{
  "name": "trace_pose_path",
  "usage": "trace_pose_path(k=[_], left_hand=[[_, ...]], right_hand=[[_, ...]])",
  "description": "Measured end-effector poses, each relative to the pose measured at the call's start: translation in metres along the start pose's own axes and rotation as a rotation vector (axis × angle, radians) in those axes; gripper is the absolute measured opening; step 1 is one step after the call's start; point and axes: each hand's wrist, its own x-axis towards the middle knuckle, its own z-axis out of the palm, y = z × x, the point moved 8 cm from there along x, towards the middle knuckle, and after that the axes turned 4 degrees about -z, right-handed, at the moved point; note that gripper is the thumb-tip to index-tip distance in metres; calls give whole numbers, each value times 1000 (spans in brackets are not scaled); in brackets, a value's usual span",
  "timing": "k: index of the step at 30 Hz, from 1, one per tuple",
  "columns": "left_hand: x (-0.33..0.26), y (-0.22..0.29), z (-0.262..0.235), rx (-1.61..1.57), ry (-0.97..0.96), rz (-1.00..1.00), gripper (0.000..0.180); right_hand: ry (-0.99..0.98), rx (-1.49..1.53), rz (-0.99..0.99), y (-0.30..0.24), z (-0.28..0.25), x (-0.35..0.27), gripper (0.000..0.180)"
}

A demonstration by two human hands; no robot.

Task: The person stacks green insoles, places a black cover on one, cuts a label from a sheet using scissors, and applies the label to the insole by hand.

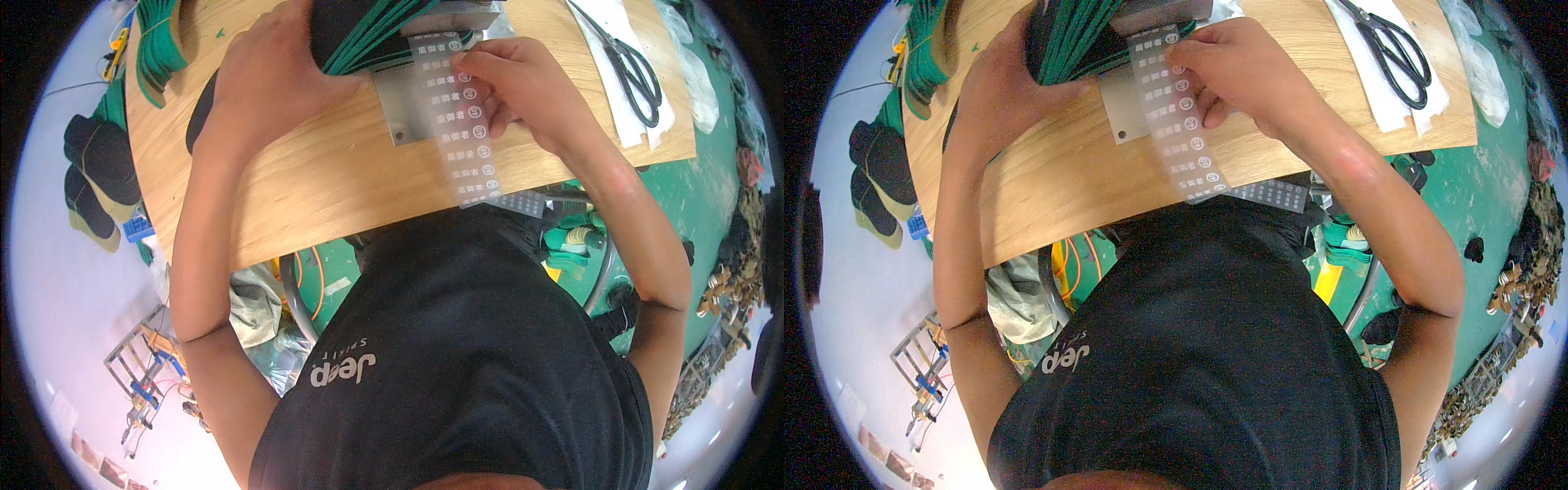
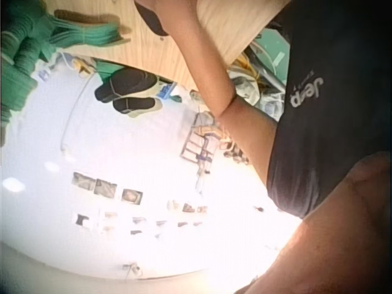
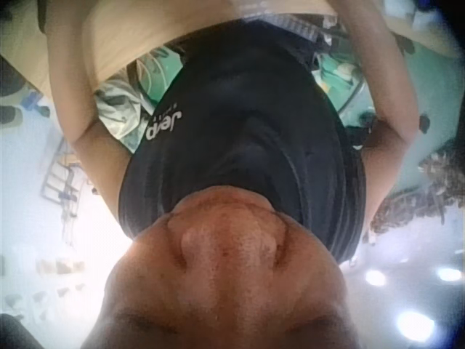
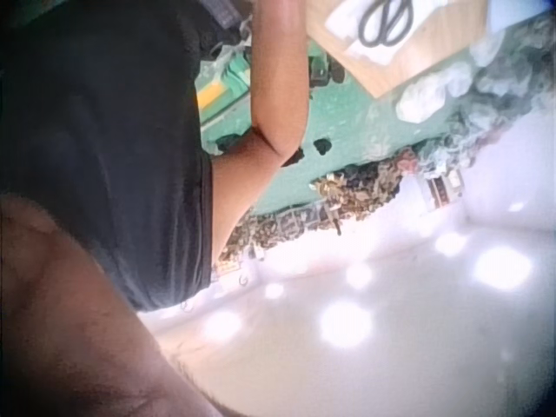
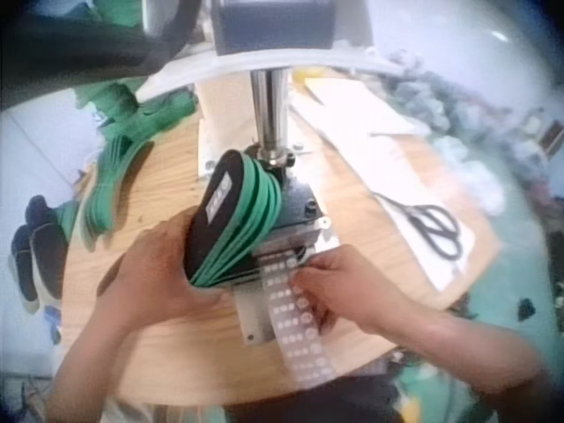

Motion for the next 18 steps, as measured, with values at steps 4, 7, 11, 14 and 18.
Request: trace_pose_path(k=[4,7,11,14,18], left_hand=[[7,-9,7,-69,-227,-195,78],[5,-11,7,-149,-272,-240,79],[2,-24,5,-111,-141,-23,51],[-1,-58,11,-222,-192,-221,44],[-9,-66,-21,-445,115,-244,30]], right_hand=[[-56,5,-105,3,-3,2,23],[57,131,-163,8,-22,-2,19],[132,423,-156,19,-51,-14,19],[166,529,-184,17,-50,-12,19],[47,168,-96,5,-15,3,21]])
